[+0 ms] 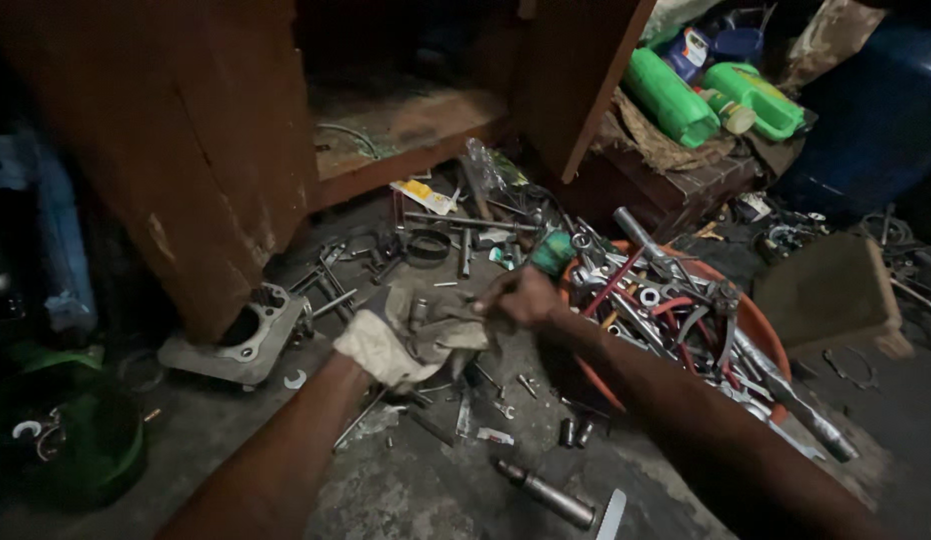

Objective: The person repeatedly picks up various metal tools from a cluttered floor and wipes them with a cloth. They handle items such as wrenches, pliers, and screwdrivers one at a time, cleaning them before placing them back down or into a nearby container.

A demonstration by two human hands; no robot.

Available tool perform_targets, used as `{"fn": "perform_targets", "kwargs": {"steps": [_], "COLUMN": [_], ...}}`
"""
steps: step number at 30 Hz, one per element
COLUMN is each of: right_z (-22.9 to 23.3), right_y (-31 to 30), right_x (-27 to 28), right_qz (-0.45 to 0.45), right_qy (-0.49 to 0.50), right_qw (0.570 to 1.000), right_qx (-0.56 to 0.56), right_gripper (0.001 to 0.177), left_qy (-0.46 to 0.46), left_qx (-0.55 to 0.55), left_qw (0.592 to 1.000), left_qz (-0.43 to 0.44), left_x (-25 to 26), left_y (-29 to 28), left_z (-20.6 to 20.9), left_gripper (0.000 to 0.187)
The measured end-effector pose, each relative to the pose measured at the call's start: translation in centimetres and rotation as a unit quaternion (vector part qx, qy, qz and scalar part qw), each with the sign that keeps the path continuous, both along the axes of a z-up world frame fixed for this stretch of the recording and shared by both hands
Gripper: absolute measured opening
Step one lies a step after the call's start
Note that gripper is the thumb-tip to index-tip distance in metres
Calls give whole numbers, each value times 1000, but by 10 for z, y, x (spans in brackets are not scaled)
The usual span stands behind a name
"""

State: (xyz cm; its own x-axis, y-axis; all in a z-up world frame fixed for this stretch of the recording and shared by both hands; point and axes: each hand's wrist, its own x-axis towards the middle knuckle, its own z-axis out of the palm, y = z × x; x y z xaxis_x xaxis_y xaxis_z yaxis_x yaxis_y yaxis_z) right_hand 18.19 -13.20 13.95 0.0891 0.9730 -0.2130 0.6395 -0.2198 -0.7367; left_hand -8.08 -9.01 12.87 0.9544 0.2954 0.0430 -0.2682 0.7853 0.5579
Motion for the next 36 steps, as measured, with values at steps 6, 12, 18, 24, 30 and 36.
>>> {"fn": "perform_targets", "kwargs": {"steps": [6, 12, 18, 24, 30, 36], "right_z": [22, 72, 79, 46, 45, 50], "right_y": [-13, -35, -46, -36, -35, -40], "right_x": [5, -72, -114, -94, -93, -102], "right_qz": [22, 64, 27, -6, 8, 44], "right_qy": [-118, -133, -154, -72, -196, -234], "right_qw": [985, 988, 988, 995, 979, 966], "right_qx": [123, 36, 8, 74, 56, 102], "right_gripper": [21, 46, 49, 46, 37, 44], "left_qy": [121, 212, 172, 215, 246, 288], "left_qx": [-257, -323, -165, -129, -88, -31], "left_qw": [951, 869, 919, 927, 921, 881], "left_qz": [123, 308, 313, 280, 289, 374], "left_x": [7, 36, 48, 33, 61, 83], "left_y": [7, 18, 35, 32, 31, 31], "left_z": [-27, -50, -83, -82, -75, -86], "left_gripper": [22, 23, 16, 14, 13, 13]}}
